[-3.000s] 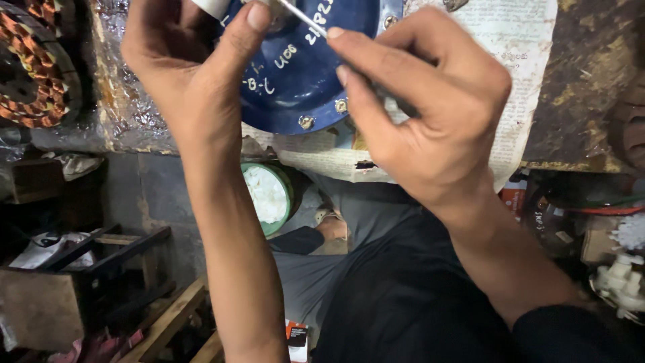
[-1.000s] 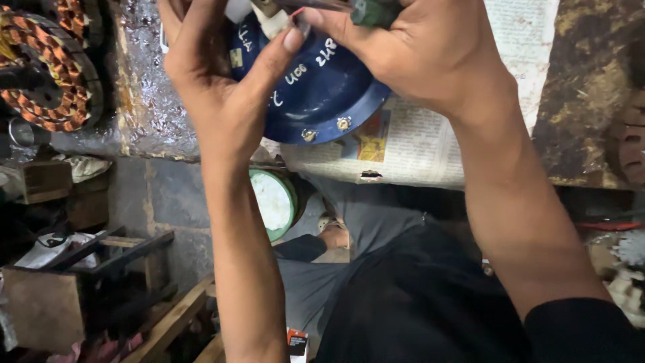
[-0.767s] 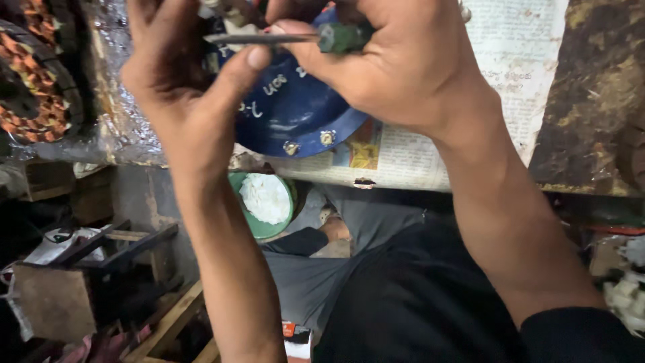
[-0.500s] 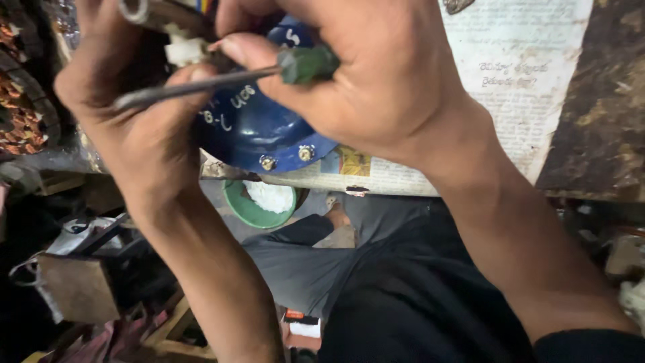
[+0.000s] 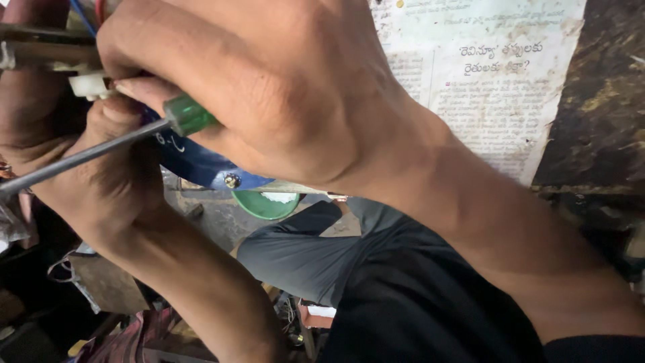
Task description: The person works on a blue circular motor component, stripping and twisting wires, then using a screwdriver to tighten screws on a white plastic terminal block attached to the component. The workspace is cluttered with motor stators and tools.
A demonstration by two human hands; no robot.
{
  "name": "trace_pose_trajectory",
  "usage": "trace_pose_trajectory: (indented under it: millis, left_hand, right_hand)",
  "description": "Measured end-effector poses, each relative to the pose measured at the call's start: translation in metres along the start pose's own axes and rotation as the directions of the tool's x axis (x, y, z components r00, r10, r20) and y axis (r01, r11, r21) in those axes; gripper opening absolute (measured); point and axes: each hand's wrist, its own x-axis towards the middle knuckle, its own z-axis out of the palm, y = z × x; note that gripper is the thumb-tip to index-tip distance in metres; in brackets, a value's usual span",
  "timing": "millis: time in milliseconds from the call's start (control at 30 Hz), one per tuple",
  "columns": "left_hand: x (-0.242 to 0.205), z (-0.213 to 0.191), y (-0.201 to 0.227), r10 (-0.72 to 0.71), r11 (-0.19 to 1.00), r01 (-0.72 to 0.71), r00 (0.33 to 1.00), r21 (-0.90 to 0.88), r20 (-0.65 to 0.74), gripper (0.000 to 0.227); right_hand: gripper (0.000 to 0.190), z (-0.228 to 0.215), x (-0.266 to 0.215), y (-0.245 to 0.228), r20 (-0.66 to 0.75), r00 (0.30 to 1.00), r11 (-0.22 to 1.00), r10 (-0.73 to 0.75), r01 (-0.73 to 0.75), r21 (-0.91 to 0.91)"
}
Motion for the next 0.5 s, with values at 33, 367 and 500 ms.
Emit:
trace_pose_trajectory:
  millis: [33, 367, 500]
  left_hand:
    - [-0.0002, -0.0007, 0.0001, 0.000, 1.000, 0.000, 1.000, -0.003, 0.002, 0.052]
    - [0.0015, -0.0011, 0.0009, 0.021, 1.000, -0.021, 0.999, -0.003, 0.039, 0.049]
    - [0.0045, 0.0011, 0.0030, 0.029, 0.999, -0.030, 0.998, 0.014, 0.053, 0.047]
  right_hand:
    - [0.008, 0.0006, 0.0003, -0.0001, -0.006, 1.000, 1.000, -0.001, 0.001, -0.005]
    - [0.007, -0.0025, 0.0003, -0.0083, 0.013, 0.999, 0.999, 0.030, -0.029, -0.044]
    - [0.004, 0.0003, 0.0021, -0.0098, 0.006, 1.000, 1.000, 0.020, -0.020, -0.020]
